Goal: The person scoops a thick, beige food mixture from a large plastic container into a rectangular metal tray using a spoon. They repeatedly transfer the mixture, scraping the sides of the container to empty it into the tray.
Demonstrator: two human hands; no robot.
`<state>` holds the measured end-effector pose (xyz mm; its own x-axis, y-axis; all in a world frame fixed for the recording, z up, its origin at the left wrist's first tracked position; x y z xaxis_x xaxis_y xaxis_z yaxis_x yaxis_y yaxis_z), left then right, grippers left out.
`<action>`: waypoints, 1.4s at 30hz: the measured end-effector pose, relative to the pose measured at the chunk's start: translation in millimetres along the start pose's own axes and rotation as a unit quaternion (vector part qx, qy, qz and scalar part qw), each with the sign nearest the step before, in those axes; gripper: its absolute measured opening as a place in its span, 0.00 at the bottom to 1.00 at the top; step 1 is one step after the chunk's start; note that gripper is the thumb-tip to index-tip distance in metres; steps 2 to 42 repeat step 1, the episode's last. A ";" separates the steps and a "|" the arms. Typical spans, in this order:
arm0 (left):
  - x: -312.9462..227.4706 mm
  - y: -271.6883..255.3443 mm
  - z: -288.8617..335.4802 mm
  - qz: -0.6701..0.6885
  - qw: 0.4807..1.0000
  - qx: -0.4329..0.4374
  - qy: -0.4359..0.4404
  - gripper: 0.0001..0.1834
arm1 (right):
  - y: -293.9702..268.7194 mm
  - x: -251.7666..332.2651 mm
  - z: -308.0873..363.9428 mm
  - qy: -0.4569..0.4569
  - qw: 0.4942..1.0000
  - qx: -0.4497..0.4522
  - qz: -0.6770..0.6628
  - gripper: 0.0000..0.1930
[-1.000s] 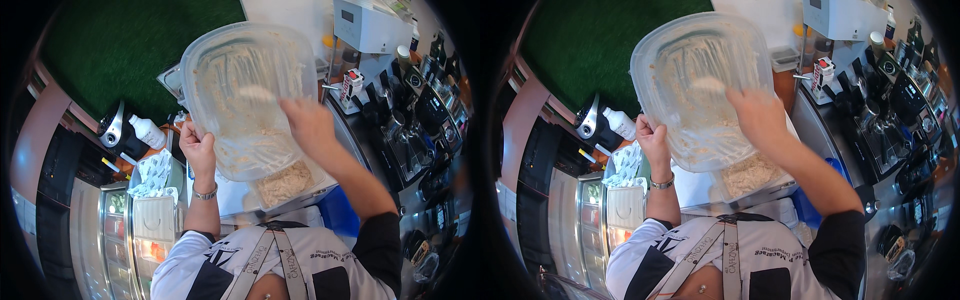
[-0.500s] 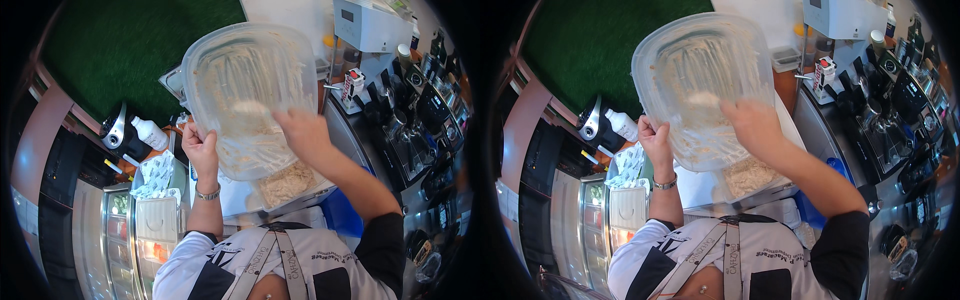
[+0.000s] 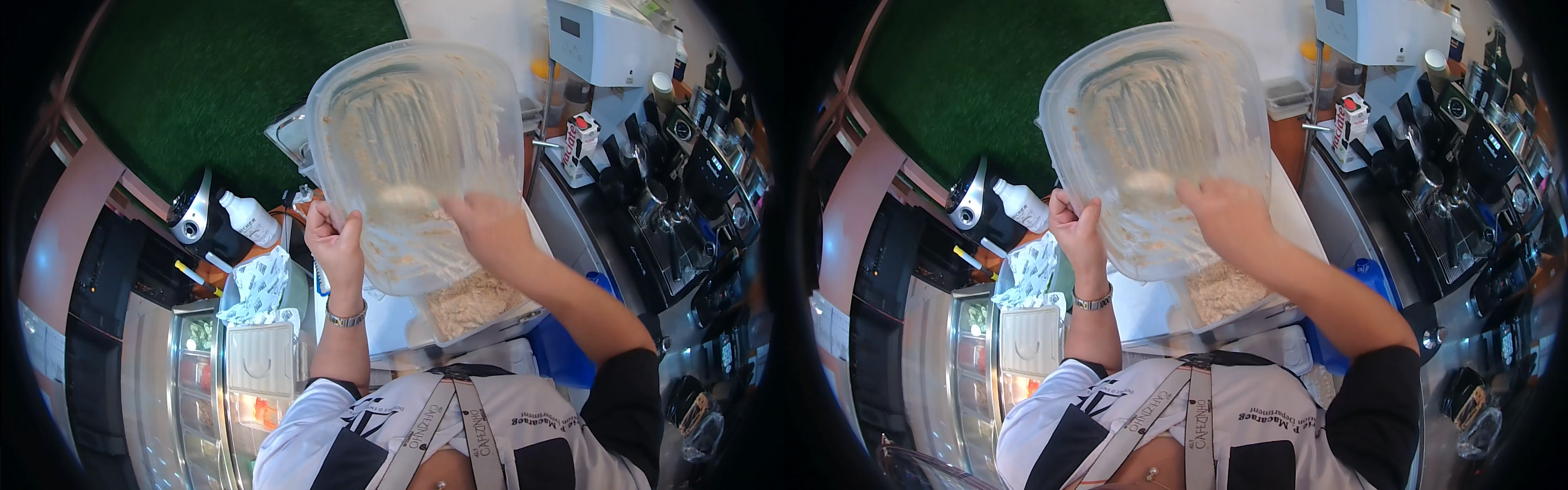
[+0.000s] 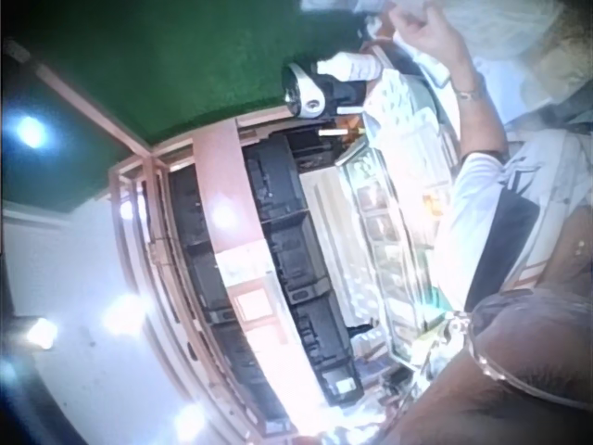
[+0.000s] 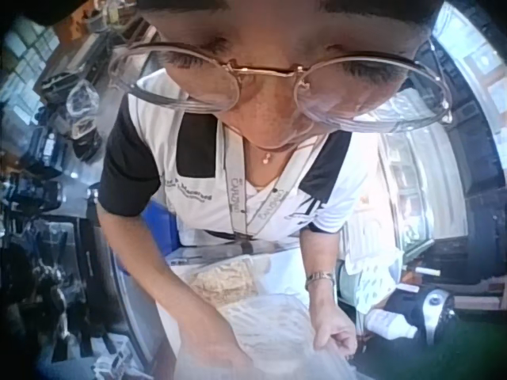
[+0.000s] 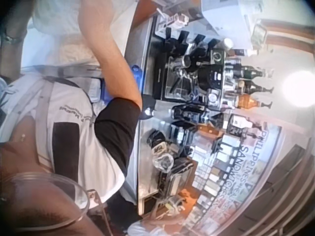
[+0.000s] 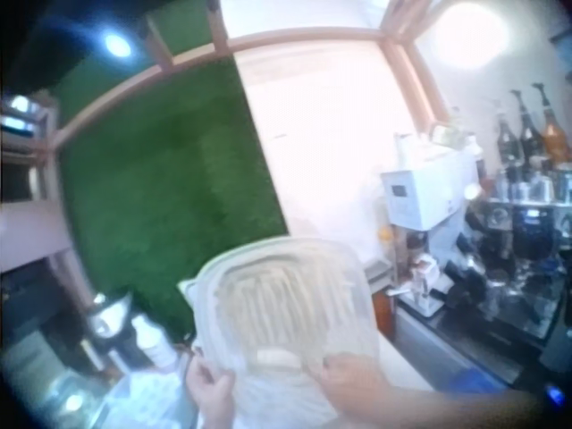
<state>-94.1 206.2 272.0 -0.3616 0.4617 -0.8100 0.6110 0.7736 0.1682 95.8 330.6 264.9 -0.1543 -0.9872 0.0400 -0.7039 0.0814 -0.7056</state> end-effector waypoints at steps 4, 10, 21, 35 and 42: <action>-3.3 -0.9 1.9 -0.009 1.000 -0.006 -0.002 0.12 | -16.4 -0.9 -26.7 0.003 1.000 -0.027 -0.001 0.19; -3.3 -0.9 1.9 -0.009 1.000 -0.006 -0.002 0.12 | -16.4 -0.9 -26.7 0.003 1.000 -0.027 -0.001 0.19; -3.3 -0.9 1.9 -0.009 1.000 -0.006 -0.002 0.12 | -16.4 -0.9 -26.7 0.003 1.000 -0.027 -0.001 0.19; -3.3 -0.9 1.9 -0.009 1.000 -0.006 -0.002 0.12 | -16.4 -0.9 -26.7 0.003 1.000 -0.027 -0.001 0.19; -3.3 -0.9 1.9 -0.009 1.000 -0.006 -0.002 0.12 | -16.4 -0.9 -26.7 0.003 1.000 -0.027 -0.001 0.19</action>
Point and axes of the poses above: each hand's wrist, its own z-axis away from the middle knuckle, its own y-axis out of the palm, x = y × z, the point moved 7 cm from there along -z, towards the middle knuckle, and after that the axes turned 8 degrees about -y, right-handed, at the moved point
